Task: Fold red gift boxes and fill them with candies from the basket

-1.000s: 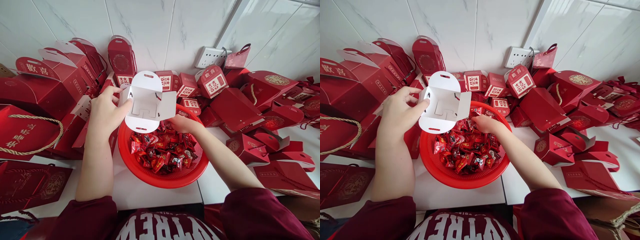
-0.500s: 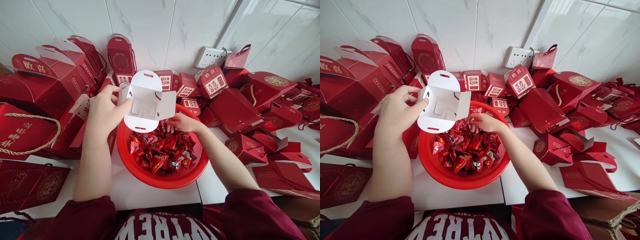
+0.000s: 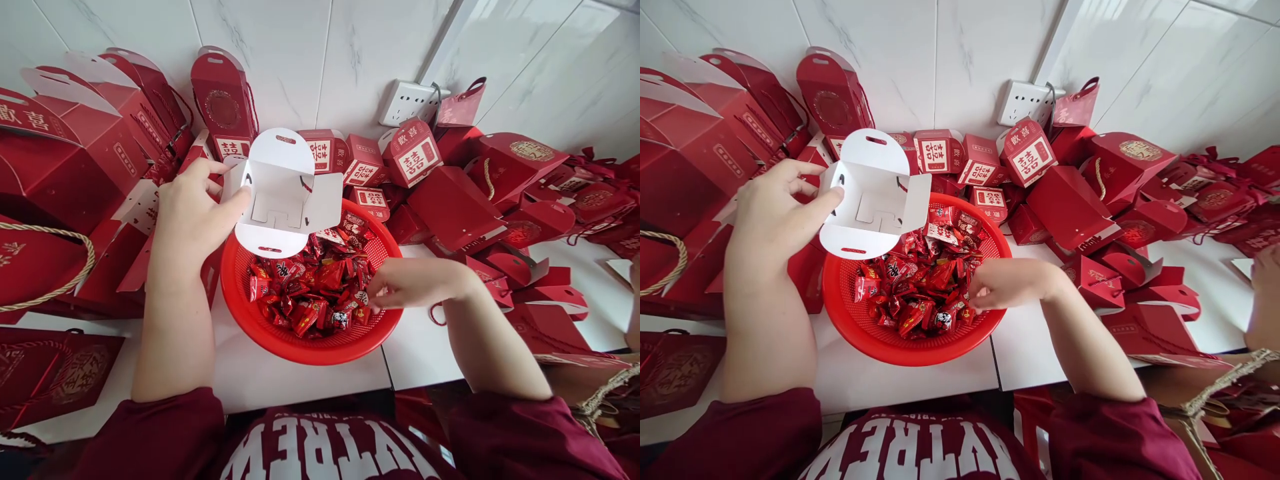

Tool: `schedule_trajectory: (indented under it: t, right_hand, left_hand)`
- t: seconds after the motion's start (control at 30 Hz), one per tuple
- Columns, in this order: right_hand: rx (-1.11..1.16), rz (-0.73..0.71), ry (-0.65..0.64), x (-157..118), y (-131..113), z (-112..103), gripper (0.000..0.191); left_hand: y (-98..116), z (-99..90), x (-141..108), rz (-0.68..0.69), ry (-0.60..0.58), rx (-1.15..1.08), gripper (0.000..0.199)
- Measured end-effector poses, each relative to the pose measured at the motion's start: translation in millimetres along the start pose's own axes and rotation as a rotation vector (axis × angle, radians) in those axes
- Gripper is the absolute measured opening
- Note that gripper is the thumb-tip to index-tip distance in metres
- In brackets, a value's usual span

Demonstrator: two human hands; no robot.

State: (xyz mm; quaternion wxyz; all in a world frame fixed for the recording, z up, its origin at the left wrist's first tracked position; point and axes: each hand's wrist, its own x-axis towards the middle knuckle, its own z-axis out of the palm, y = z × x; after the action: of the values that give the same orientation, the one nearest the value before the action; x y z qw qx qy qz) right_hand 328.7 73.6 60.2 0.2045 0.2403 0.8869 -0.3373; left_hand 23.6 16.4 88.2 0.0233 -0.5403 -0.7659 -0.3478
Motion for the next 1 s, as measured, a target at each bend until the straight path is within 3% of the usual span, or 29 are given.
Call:
schedule_trajectory:
  t: [0.1, 0.2, 0.37, 0.5, 0.6, 0.77, 0.83, 0.9, 1.0]
  right_hand:
    - [-0.11, -0.052, -0.059, 12, -4, 18, 0.029]
    - [-0.079, -0.102, -0.023, 22, -6, 27, 0.032]
    - [0.1, -0.145, 0.154, 27, 9, 22, 0.049]
    - [0.128, -0.06, 0.36, 30, 27, 20, 0.049]
    - [0.13, 0.003, 0.371, 30, 32, 20, 0.05]
    - [0.046, -0.018, 0.379, 27, 28, 23, 0.047]
    - [-0.088, 0.058, 0.412, 30, 24, 28, 0.043]
    - [-0.257, 0.223, 0.43, 34, 19, 33, 0.038]
    - [-0.38, 0.386, 0.4, 41, 11, 40, 0.032]
  left_hand:
    - [1, 2.3, 0, 0.023, 0.001, 0.002, 0.039]
    - [2, 4.1, 0, 0.043, -0.004, 0.008, 0.037]
    - [2, 5.1, -1, 0.06, -0.035, 0.003, 0.038]
    - [3, 4.7, -2, 0.066, -0.043, 0.005, 0.038]
    - [3, 4.2, -2, 0.06, -0.043, 0.014, 0.038]
    - [2, 2.6, -1, 0.059, -0.057, 0.003, 0.039]
    - [2, 1.6, -2, 0.063, -0.059, 0.0, 0.039]
    - [2, 0.4, -2, 0.064, -0.062, -0.004, 0.04]
    - [1, -1.2, -3, 0.061, -0.078, -0.005, 0.042]
